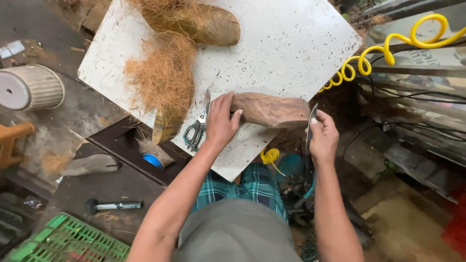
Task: Carving and shaping a wooden block, likely a shoe last, using a small hand-held blade.
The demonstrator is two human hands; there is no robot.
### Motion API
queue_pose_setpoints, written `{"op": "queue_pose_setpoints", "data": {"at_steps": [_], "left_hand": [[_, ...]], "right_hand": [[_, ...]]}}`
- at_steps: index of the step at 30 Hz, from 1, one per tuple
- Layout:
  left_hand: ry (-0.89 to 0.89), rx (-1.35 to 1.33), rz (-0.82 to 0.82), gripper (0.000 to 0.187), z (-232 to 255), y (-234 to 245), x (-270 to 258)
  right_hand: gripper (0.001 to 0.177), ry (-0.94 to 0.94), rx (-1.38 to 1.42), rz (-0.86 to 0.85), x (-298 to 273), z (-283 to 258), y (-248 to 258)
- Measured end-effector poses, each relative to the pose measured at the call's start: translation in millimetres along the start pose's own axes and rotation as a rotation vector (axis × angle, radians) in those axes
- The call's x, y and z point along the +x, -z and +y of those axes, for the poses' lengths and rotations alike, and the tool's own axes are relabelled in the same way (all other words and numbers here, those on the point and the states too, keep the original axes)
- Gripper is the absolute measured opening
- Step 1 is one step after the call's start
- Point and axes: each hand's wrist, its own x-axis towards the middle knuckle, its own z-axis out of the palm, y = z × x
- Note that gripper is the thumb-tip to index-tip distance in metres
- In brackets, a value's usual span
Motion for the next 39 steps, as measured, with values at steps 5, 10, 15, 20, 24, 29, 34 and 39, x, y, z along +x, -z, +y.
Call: {"op": "queue_pose_setpoints", "data": {"at_steps": [5,10,15,20,24,29,34,39], "left_hand": [[0.030,0.143,-0.055,0.050,-3.5,-15.5,3.1],[0.113,0.191,-0.139,0.053,34.8,0.2,2.1],[-0.076,0.270,-0.202,0.110,11.8,-22.5,1.6],[-0.259,0.468,-0.162,0.117,-15.3,-33.8,25.0],[-0.416,0.620,-0.279,0.115,-36.0,-38.5,39.5],[-0.598,0.620,-0.205,0.127,-45.2,-34.6,48.1],[-0.612,0.598,-0.327,0.126,-41.9,-25.9,56.9],[-0.606,0.609,-0.407,0.122,-29.9,-24.7,62.4]], "right_hand": [[0.027,0.041,-0.090,-0.027,5.0,-10.3,-4.0],[0.028,0.092,-0.259,-0.092,6.7,-40.0,1.0],[0.023,0.670,-0.784,-0.302,25.5,-72.1,7.3],[0.024,0.949,-1.023,-0.453,78.4,-71.0,-16.9],[0.012,1.063,-1.149,-0.537,90.5,-76.3,-45.4],[0.010,1.074,-1.182,-0.576,77.7,-44.8,-46.3],[0.014,1.027,-1.029,-0.679,51.4,-54.2,-40.9],[0.018,0.979,-0.967,-0.655,48.1,-41.9,-36.6]]}}
